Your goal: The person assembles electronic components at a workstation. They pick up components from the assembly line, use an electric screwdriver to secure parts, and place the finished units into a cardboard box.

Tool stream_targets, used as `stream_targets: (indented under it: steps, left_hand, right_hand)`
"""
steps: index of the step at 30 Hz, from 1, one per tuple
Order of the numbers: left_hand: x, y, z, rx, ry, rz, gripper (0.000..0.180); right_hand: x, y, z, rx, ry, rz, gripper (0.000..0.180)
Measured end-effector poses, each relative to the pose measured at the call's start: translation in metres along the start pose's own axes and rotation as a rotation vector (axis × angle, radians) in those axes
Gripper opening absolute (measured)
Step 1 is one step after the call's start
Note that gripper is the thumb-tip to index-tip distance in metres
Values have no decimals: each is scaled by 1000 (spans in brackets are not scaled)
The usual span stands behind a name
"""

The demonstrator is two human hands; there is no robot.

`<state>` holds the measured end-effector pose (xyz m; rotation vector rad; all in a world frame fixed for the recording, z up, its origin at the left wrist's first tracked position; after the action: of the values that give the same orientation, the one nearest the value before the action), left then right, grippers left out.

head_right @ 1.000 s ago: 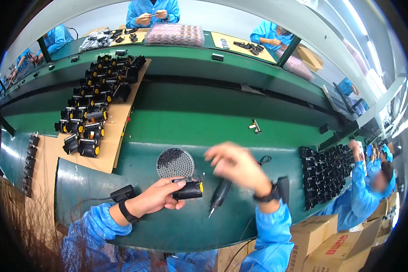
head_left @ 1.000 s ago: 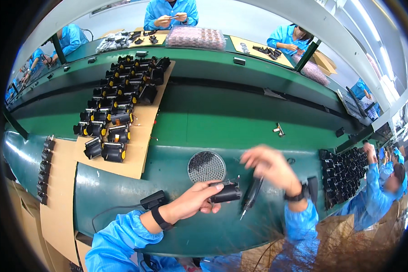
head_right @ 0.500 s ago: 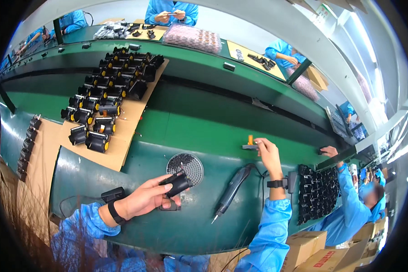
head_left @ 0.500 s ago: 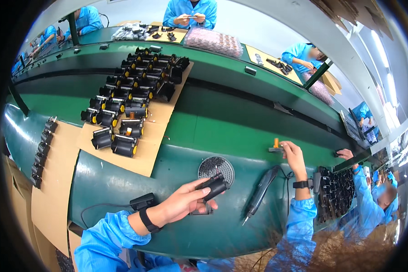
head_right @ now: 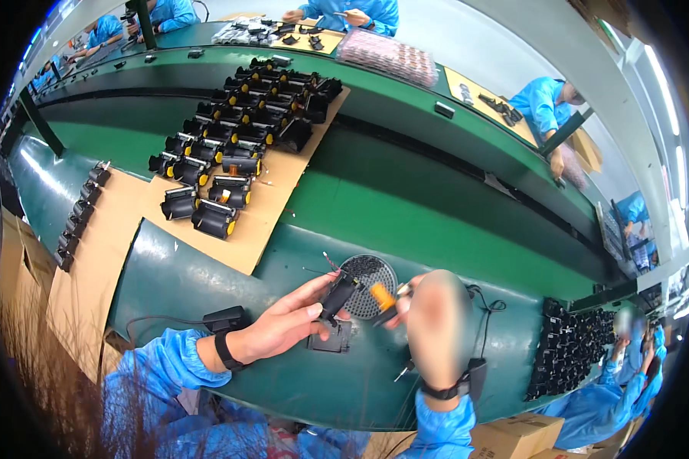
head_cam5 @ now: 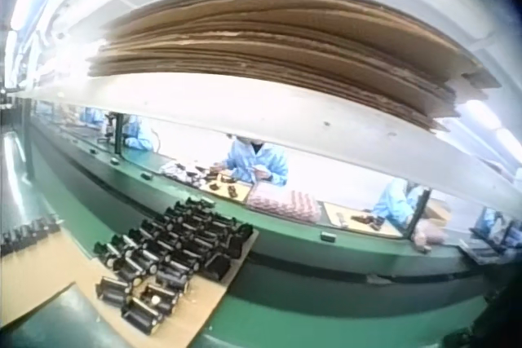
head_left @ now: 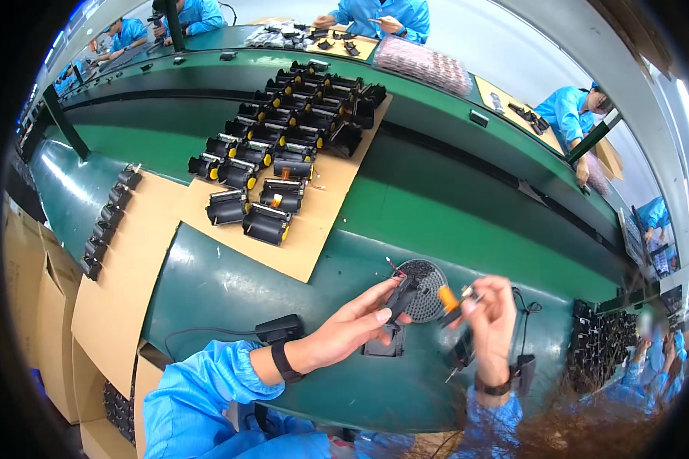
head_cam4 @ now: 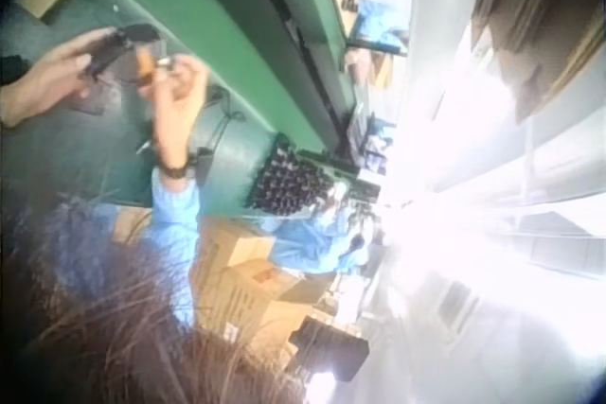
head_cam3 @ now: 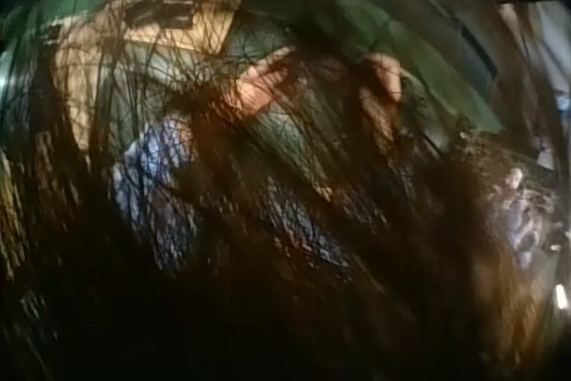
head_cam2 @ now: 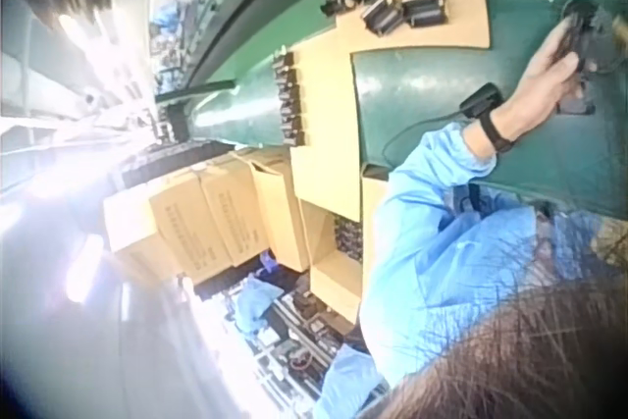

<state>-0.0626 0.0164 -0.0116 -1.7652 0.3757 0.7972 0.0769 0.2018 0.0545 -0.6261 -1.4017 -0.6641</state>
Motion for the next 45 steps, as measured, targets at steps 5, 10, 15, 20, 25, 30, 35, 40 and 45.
stream_targets:
  steps: [5,10,15,20,25,30,35,40,45]
  left_hand:
    - [-9,2,-7,-3,-175,193,72]
    - [0,3,-2,24,-150,202,75]
    - [9,1,-5,48,-186,244,72]
    - [-10,-6,-16,-30,-642,998,71]
    - [-15,-8,-14,3,-680,1209,71]
    - [-17,-7,-11,86,-679,1314,72]
    - [-14,-16,-15,28,-621,1305,68]
    - [-6,-2,-11,-45,-532,933,49]
    - [8,10,-10,-118,-139,305,47]
  right_hand:
    - [-14,-33,-32,58,10,42,30]
    - [-22,-43,-31,93,-3,101,28]
    - [-22,-50,-35,54,-48,163,34]
    - [-27,-46,-36,110,-79,144,34]
    - [-32,-41,-34,132,-117,214,33]
    - [-35,-37,-33,135,-148,206,30]
    - [-37,-40,-36,55,-118,244,32]
    - [-27,-43,-38,59,-93,120,45]
    - [-13,-47,-33,-32,421,-470,62]
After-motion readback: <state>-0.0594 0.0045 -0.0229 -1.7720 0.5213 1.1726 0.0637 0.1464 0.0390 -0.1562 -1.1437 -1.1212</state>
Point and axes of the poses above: each hand's wrist, its own z-axis towards the middle knuckle, its own y-axis out of the back of the hand, x = y × z, the point moved 3 cm from there along z, towards the middle knuckle, and after that the axes turned 8 degrees about -x, right-handed, at the moved point
